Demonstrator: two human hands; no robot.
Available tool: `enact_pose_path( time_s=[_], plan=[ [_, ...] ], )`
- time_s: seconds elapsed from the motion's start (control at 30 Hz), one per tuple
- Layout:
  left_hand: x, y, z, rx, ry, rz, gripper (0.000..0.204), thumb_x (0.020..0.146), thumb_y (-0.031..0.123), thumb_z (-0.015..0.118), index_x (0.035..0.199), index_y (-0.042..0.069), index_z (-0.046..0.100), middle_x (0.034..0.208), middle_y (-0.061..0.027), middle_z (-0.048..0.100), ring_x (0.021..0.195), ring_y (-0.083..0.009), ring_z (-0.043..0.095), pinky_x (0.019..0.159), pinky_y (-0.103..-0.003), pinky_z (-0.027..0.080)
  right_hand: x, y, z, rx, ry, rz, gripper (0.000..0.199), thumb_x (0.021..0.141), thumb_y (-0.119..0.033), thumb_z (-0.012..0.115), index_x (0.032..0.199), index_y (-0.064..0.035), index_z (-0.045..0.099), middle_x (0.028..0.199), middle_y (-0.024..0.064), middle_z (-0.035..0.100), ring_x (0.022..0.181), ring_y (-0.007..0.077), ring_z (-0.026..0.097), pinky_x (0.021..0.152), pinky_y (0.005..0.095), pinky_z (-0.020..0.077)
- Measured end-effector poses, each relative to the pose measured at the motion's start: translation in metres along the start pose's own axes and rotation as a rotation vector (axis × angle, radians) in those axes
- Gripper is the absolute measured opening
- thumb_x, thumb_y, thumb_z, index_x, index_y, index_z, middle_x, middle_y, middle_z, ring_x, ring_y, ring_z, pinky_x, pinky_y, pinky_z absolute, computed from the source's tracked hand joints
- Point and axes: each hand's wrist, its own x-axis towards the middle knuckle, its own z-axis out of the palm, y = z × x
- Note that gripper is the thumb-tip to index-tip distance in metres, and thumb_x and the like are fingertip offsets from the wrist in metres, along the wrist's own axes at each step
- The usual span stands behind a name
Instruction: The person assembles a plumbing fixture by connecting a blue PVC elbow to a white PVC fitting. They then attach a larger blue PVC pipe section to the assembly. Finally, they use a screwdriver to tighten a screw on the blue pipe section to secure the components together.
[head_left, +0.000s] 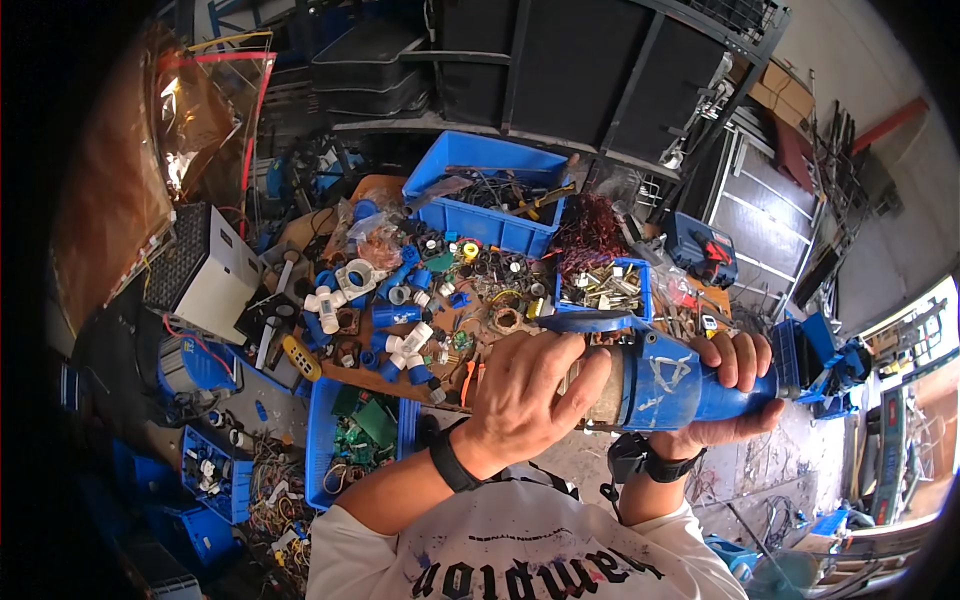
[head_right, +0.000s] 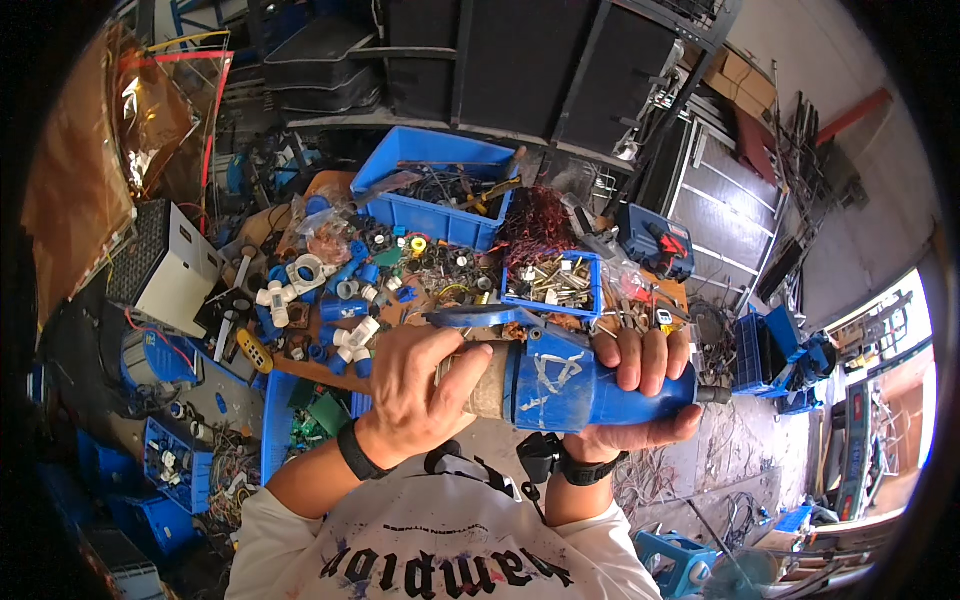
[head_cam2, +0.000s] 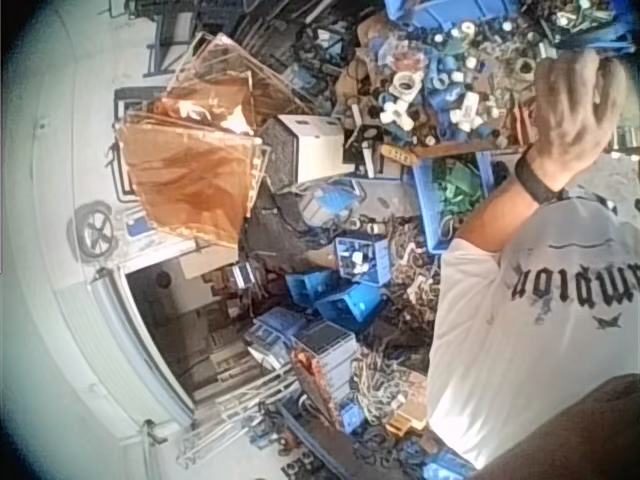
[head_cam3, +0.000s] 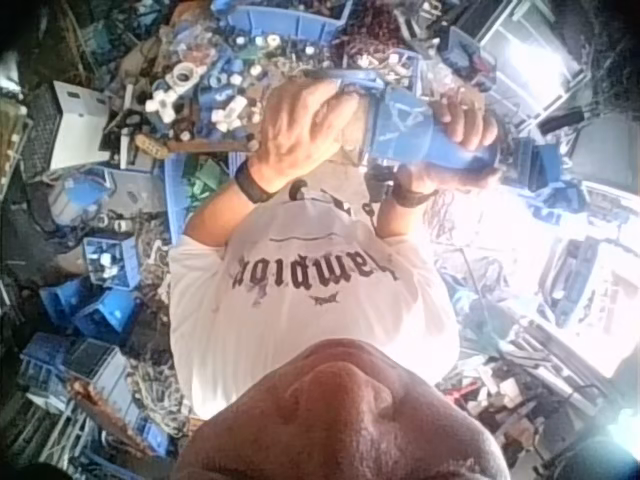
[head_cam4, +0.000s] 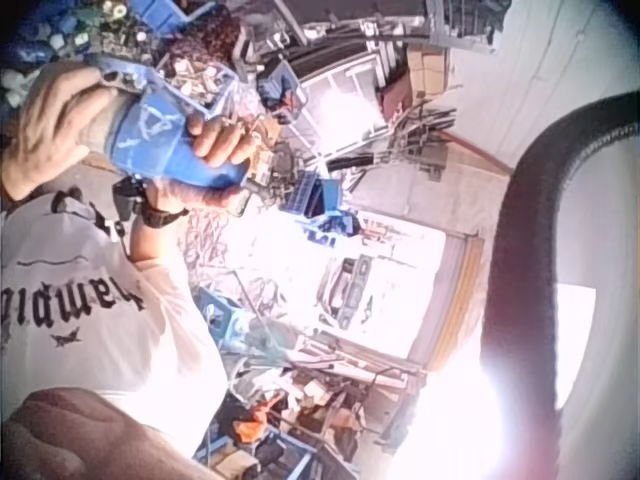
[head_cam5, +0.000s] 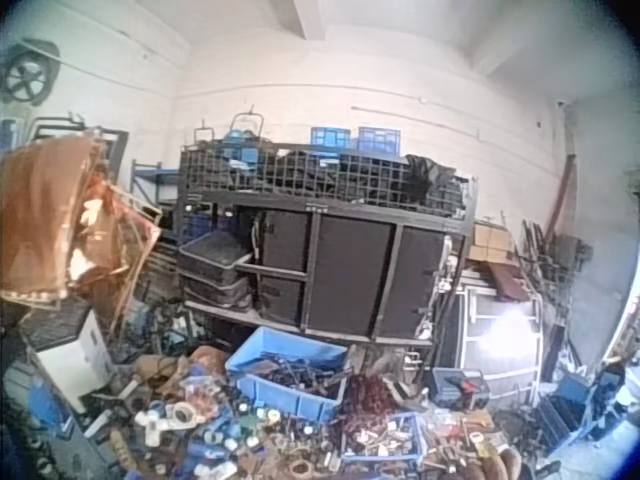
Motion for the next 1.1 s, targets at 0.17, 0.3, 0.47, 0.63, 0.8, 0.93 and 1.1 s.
enact_pose_path(
  time_s=[0.17, 0.3, 0.47, 0.63, 0.8, 0.93, 1.1],
  plan=[
    [0.010, 0.011, -0.008, -0.024, -0.107, -0.032, 0.054, 0.070, 0.004, 0.070, 0.123, 0.012, 0.060, 0.111, -0.0095, 0.054, 0.094, -0.0277, 0.057, 0.080, -0.044, 0.047, 0.002, -0.007, -0.006, 0.078, 0.071, 0.032, 0.038, 0.081, -0.039, 0.073, 0.094, -0.0154, 0.045, 0.074, -0.0054, 0.045, 0.072, 0.0111, 0.045, 0.080, 0.0335, 0.0424],
    [0.019, 0.015, -0.022, -0.152, -0.242, -0.038, 0.059, 0.068, 0.014, 0.077, 0.124, 0.009, 0.060, 0.117, -0.0107, 0.054, 0.098, -0.0285, 0.057, 0.082, -0.045, 0.048, 0.002, -0.013, -0.015, 0.034, 0.238, 0.013, 0.035, 0.084, -0.040, 0.069, 0.095, -0.0142, 0.048, 0.076, -0.0058, 0.046, 0.072, 0.0093, 0.048, 0.080, 0.0310, 0.0434],
    [0.022, 0.012, -0.030, -0.482, -0.186, -0.065, 0.051, 0.073, 0.028, 0.083, 0.116, 0.008, 0.063, 0.119, -0.0125, 0.059, 0.100, -0.0303, 0.062, 0.080, -0.043, 0.051, 0.003, -0.017, -0.017, 0.051, 0.281, 0.017, 0.034, 0.085, -0.040, 0.068, 0.095, -0.0139, 0.049, 0.076, -0.0054, 0.046, 0.072, 0.0092, 0.049, 0.080, 0.0304, 0.0440],
    [0.012, 0.001, -0.033, -0.749, 0.104, -0.197, 0.030, 0.070, 0.008, 0.084, 0.093, 0.005, 0.064, 0.094, -0.0101, 0.067, 0.089, -0.0294, 0.070, 0.068, -0.038, 0.056, 0.000, -0.017, -0.021, 0.092, 0.227, 0.051, 0.034, 0.086, -0.040, 0.067, 0.094, -0.0138, 0.047, 0.078, -0.0035, 0.046, 0.074, 0.0122, 0.047, 0.080, 0.0333, 0.0425],
    [0.013, -0.012, -0.033, -0.741, -0.015, -0.528, 0.037, 0.077, 0.013, 0.081, 0.107, 0.002, 0.062, 0.102, -0.0103, 0.065, 0.097, -0.0249, 0.065, 0.086, -0.034, 0.053, 0.000, -0.014, -0.022, 0.069, 0.179, 0.031, 0.034, 0.086, -0.040, 0.066, 0.092, -0.0142, 0.045, 0.077, -0.0034, 0.044, 0.072, 0.0128, 0.043, 0.077, 0.0332, 0.0402],
    [0.020, -0.028, -0.024, -1.171, -0.419, -0.725, 0.054, 0.087, 0.015, 0.074, 0.134, 0.002, 0.050, 0.129, -0.0085, 0.056, 0.117, -0.0211, 0.057, 0.095, -0.034, 0.050, 0.000, -0.009, -0.014, 0.012, 0.147, 0.088, 0.034, 0.084, -0.036, 0.070, 0.089, -0.0164, 0.043, 0.072, -0.0063, 0.043, 0.069, 0.0090, 0.045, 0.076, 0.0290, 0.0430],
    [0.017, -0.040, -0.012, -1.268, -0.506, -0.605, 0.049, 0.093, 0.021, 0.066, 0.135, 0.001, 0.049, 0.128, -0.0108, 0.058, 0.116, -0.0197, 0.059, 0.094, -0.031, 0.050, 0.004, -0.010, -0.022, 0.094, 0.039, 0.133, 0.040, 0.085, -0.044, 0.070, 0.092, -0.0148, 0.044, 0.072, -0.0037, 0.047, 0.066, 0.0112, 0.045, 0.070, 0.0316, 0.0397]
  ],
)
